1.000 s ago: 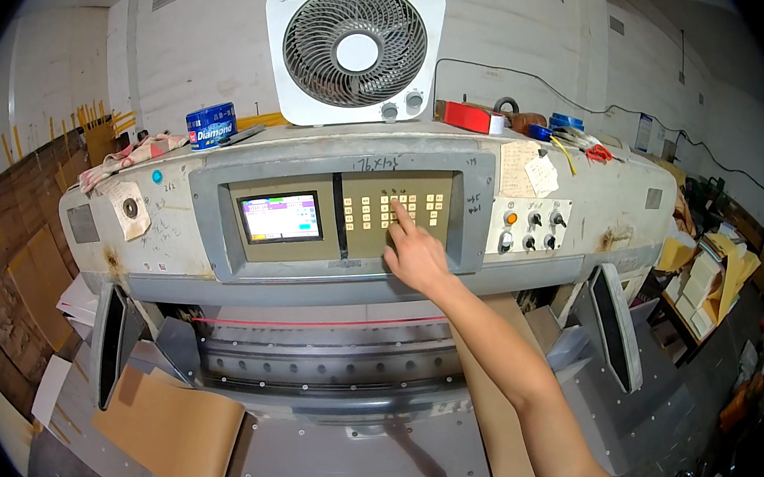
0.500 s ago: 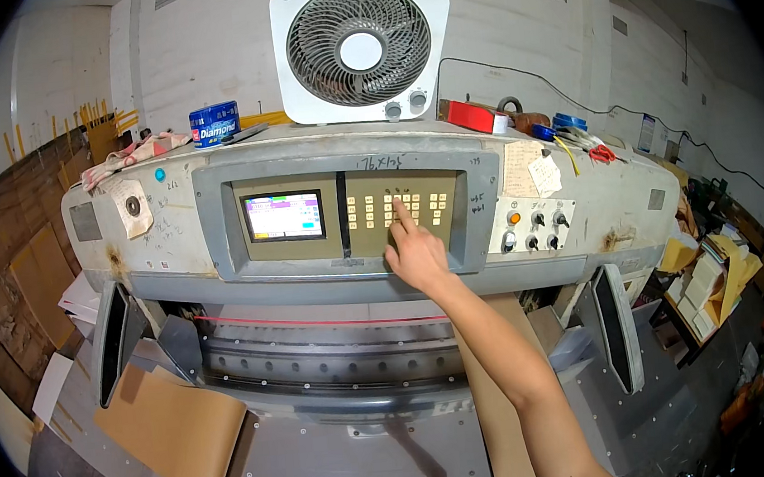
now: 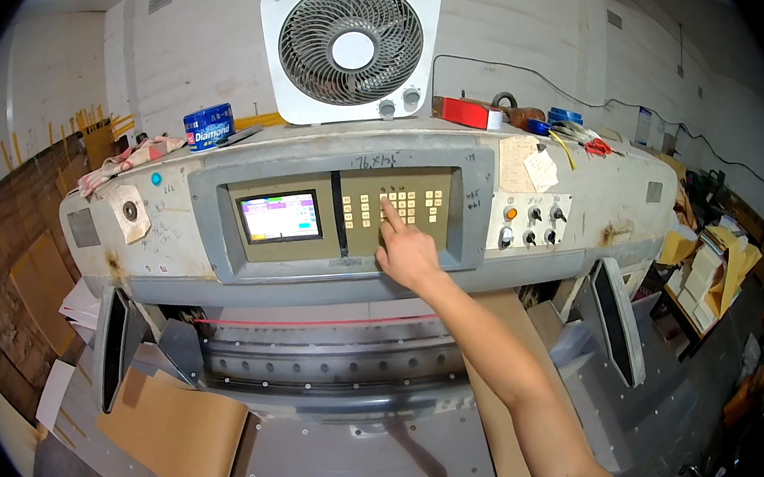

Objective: The person operates a large industrial paper cutting machine to trim large sheets of brown cardboard. They align the cardboard against a guide, press buttons on the control panel to activate the blade, and then remove the cut pieces. The person also briefly consults a printed document and interacts with a coworker.

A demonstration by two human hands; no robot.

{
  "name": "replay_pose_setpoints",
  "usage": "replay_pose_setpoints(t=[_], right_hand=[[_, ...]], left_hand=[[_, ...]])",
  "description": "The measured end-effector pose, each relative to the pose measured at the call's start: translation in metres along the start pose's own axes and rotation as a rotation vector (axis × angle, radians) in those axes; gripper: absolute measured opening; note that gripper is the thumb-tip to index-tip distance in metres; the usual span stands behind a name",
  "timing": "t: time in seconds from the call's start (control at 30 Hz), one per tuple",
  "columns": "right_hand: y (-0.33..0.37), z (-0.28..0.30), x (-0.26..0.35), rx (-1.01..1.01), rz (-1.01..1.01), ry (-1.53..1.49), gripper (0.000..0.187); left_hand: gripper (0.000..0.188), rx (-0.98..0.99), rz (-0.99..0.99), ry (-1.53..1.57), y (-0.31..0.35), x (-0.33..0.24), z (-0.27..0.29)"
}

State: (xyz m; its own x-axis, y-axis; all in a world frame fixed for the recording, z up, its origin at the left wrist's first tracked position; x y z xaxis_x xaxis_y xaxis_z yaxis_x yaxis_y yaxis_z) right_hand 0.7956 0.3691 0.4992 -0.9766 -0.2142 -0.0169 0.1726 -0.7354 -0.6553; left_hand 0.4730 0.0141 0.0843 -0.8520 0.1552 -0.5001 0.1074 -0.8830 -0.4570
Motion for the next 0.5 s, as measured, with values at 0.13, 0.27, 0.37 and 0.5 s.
replay_pose_setpoints(t=[0.13,0.27,0.37,0.5], right_hand=[[0.03,-0.026,-0.009,-0.114,-0.005,-0.018,0.029],[0.039,-0.03,-0.019,-0.035,0.02,0.029,0.026],[0.046,-0.035,-0.023,-0.099,-0.016,-0.033,0.027],[0.059,-0.03,-0.039,-0.165,-0.132,-0.045,0.03]], left_hand=[[0.041,0.036,0.045,0.022,-0.001,-0.002,-0.001],[0.04,0.037,0.052,0.058,0.0,-0.001,-0.001],[0.04,0.079,0.068,0.025,-0.005,-0.005,0.007],[0.04,0.03,0.039,0.047,-0.003,-0.003,0.003]])
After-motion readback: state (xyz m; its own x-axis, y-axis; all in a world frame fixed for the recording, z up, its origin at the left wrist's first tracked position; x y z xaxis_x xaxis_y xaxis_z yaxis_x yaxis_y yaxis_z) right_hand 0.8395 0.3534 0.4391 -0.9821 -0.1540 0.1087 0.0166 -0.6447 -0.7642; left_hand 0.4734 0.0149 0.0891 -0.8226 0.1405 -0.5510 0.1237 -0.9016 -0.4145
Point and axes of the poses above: each hand's wrist, its own y-axis away from the middle knuckle, its own z-axis out of the back of the hand, x = y × z, the point moved 3 cm from there along -y, towards the middle knuckle, and after that the axes turned 1 degree about y, right-handed, at the moved point
